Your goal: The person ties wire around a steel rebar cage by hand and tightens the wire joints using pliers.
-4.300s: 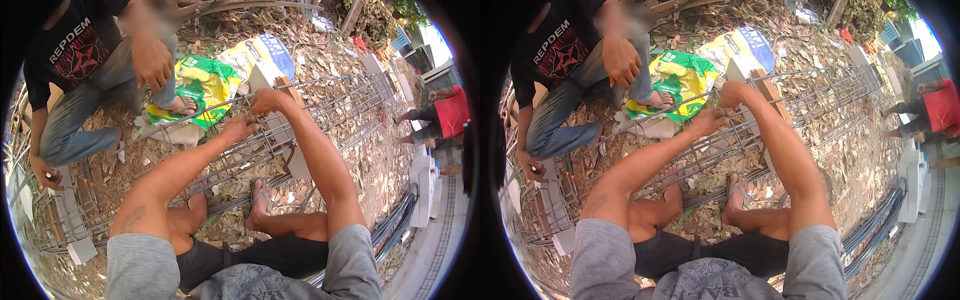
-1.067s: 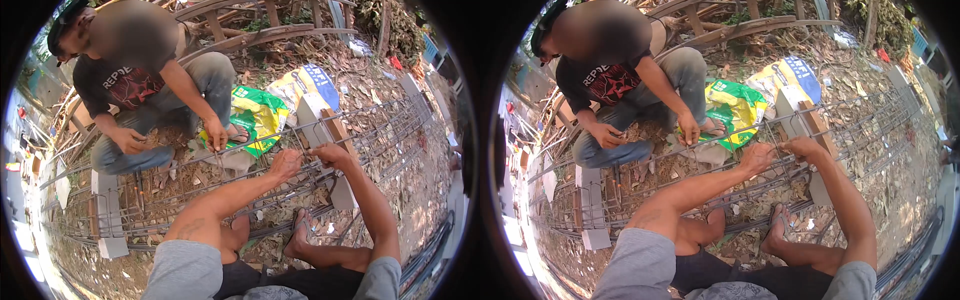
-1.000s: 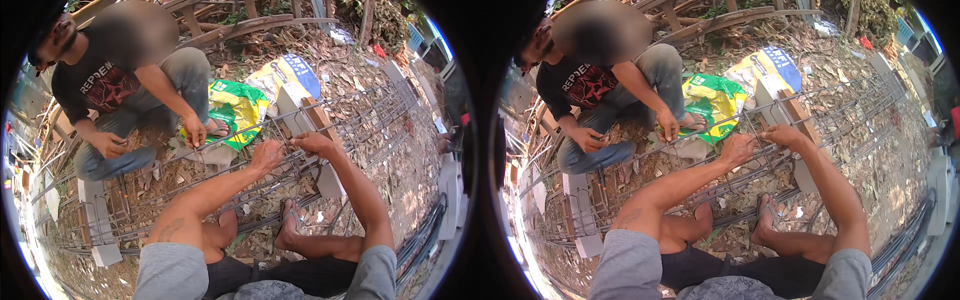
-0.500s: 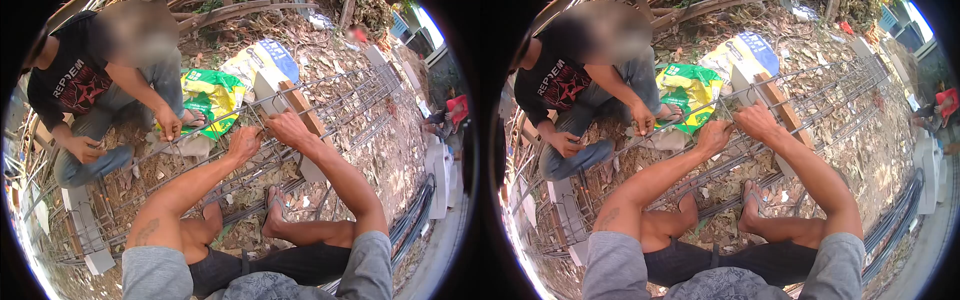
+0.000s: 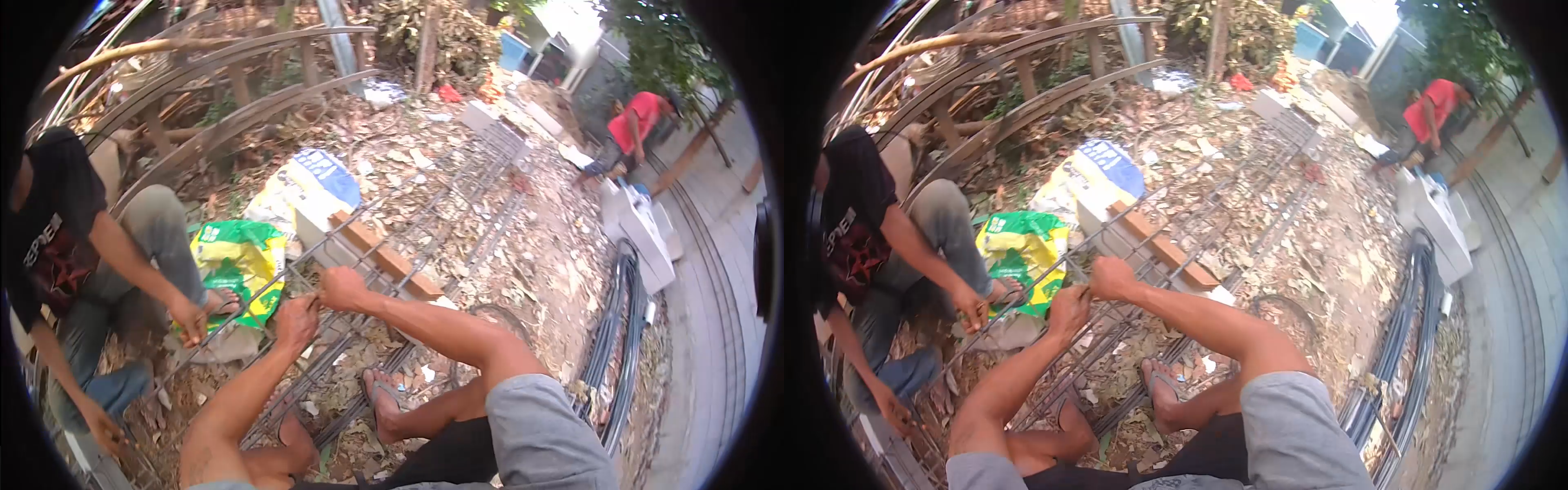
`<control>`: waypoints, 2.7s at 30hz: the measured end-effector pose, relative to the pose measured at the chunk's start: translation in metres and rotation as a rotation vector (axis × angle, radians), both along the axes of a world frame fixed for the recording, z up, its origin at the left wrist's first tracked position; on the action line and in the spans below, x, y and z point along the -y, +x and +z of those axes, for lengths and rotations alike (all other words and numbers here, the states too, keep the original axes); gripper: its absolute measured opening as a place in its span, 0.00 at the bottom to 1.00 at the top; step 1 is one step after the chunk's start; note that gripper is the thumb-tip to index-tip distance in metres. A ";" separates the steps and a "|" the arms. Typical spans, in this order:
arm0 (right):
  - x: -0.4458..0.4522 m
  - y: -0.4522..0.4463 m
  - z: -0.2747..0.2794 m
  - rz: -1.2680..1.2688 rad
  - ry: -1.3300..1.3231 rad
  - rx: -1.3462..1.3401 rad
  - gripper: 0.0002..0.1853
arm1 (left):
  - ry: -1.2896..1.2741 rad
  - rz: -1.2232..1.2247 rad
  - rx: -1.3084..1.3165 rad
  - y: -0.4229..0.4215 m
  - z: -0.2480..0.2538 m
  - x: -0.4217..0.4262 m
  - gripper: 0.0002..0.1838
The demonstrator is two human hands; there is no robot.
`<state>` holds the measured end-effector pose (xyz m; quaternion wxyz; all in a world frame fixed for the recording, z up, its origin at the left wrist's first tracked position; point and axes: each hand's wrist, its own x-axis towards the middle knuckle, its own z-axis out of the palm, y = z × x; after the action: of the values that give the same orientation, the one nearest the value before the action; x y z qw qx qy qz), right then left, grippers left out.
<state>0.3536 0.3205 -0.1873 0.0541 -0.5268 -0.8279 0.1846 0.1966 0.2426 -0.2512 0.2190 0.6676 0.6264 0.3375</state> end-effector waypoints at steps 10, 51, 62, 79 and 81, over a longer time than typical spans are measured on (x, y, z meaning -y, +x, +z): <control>-0.037 0.043 0.003 0.016 -0.950 -0.141 0.05 | 0.056 -0.015 -0.035 0.010 0.010 0.003 0.13; 0.079 0.215 -0.015 -0.188 -0.194 -0.350 0.41 | 0.082 -0.034 0.077 0.014 0.019 0.004 0.12; 0.080 0.160 -0.024 -0.242 -0.149 -0.510 0.36 | -0.005 -0.031 0.089 0.011 0.007 -0.002 0.14; 0.060 0.147 -0.039 -0.571 -0.138 -1.006 0.26 | 0.098 -0.012 0.110 0.007 0.007 0.001 0.14; 0.057 0.149 -0.027 -0.516 -0.103 -0.927 0.27 | 0.064 -0.010 0.117 0.009 0.002 0.001 0.14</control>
<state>0.5026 0.2635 -0.2143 0.4318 -0.5784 -0.5507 0.4192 0.2059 0.2415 -0.2490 0.2352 0.6566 0.5981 0.3948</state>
